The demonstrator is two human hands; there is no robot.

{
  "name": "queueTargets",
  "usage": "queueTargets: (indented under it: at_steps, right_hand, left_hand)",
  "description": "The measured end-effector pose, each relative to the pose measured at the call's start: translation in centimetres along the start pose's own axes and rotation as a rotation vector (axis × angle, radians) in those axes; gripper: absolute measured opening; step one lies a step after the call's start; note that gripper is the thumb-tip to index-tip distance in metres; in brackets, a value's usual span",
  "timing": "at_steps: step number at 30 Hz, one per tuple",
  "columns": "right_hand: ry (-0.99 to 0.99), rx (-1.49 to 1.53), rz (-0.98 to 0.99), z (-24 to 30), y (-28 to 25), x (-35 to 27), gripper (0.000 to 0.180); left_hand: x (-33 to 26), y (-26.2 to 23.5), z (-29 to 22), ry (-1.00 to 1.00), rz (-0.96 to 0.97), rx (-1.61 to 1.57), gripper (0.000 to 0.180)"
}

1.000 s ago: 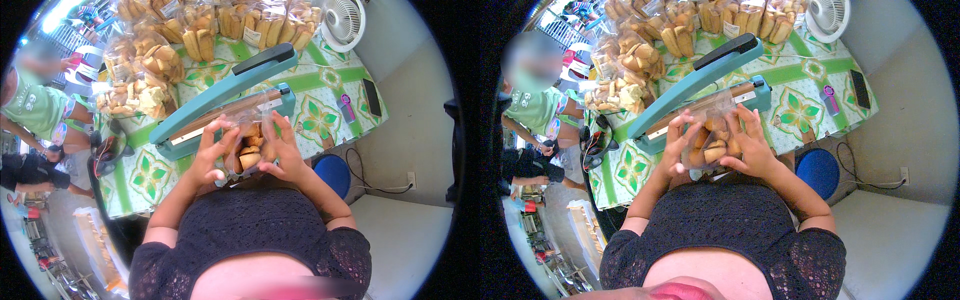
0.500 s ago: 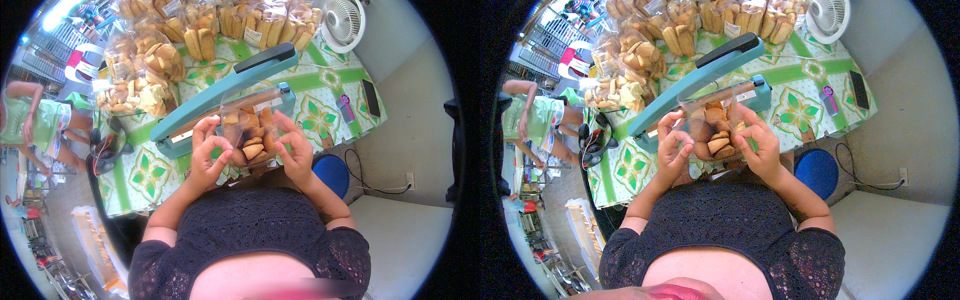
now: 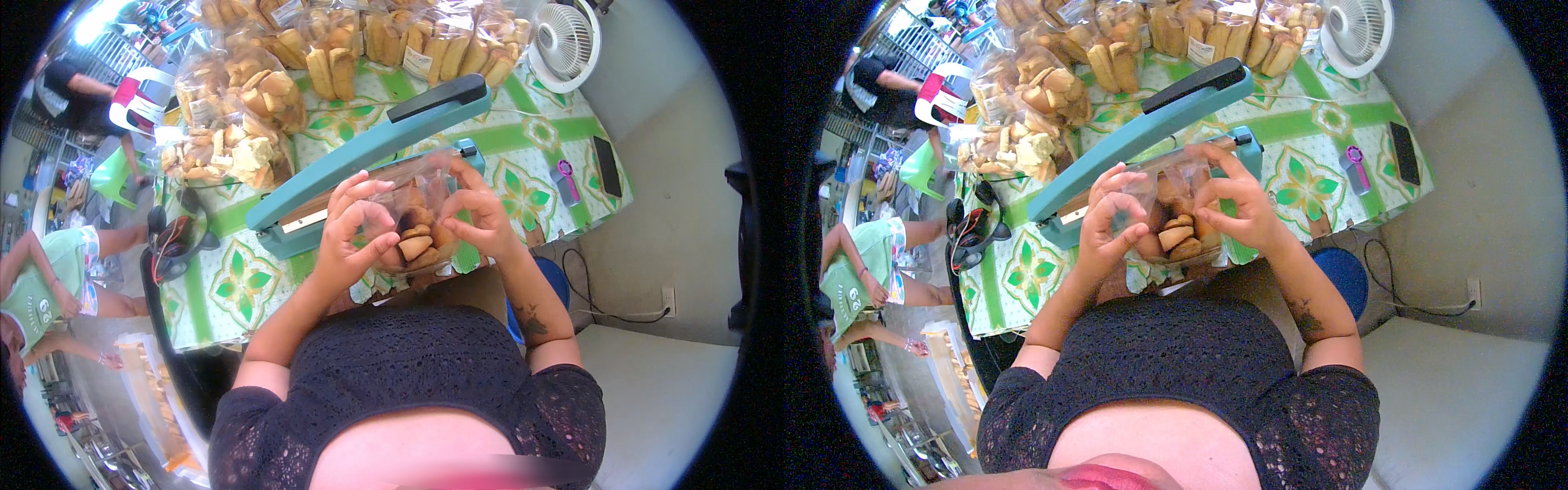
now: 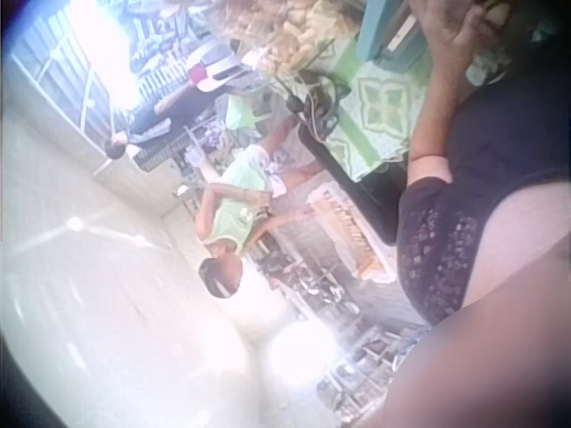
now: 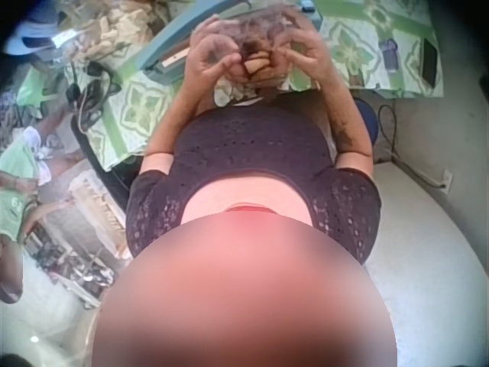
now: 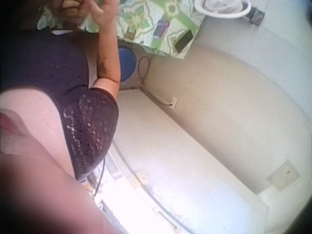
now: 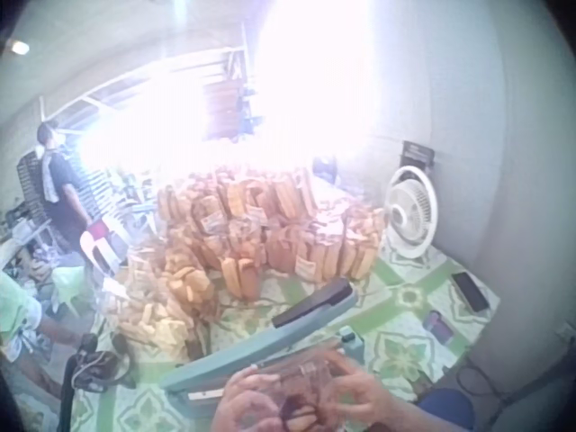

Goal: The person places biscuits into clear plastic bags, folds the bag edges, and seals them using a handheld impulse sealer. The sealed packages are then set aside on the table.

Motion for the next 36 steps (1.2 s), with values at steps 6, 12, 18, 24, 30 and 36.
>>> queueTargets:
  at_steps: [6,12,18,24,30,36]
  right_hand:
    - [0.103,-0.113,-0.024,0.2,0.1,-0.6,0.009]
    - [0.002,-0.123,-0.048,0.1,-0.2,-0.6,0.01]
    - [0.162,0.549,-0.294,-2.1,0.4,-0.6,0.032]
    - [0.229,0.409,-0.192,-3.0,1.0,0.2,0.037]
    - [0.2,0.331,-0.359,-3.2,3.2,-0.1,0.025]
    - [0.122,0.523,-0.302,-2.9,3.0,-0.1,0.019]
  left_hand:
    - [-0.6,-0.5,0.5,-0.053,-0.122,0.122,0.017]
    - [-1.1,-0.2,2.2,-0.021,-0.173,-0.423,0.04]
    - [-0.5,-0.4,4.8,0.005,-0.179,-0.779,0.036]
    - [0.1,1.3,5.4,-0.011,-0.153,-0.71,0.034]
    - [0.1,2.1,5.0,-0.045,-0.331,-0.745,0.034]
    - [0.4,1.3,4.4,0.0,-0.232,-0.688,0.033]
Point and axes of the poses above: each hand's wrist, its own x-axis towards the middle knuckle, its own y-axis out of the palm, z = x × y, the point moved 5 cm from there along x, towards the middle knuckle, and after that the axes turned 12 degrees about -x, right-handed, at the moved point
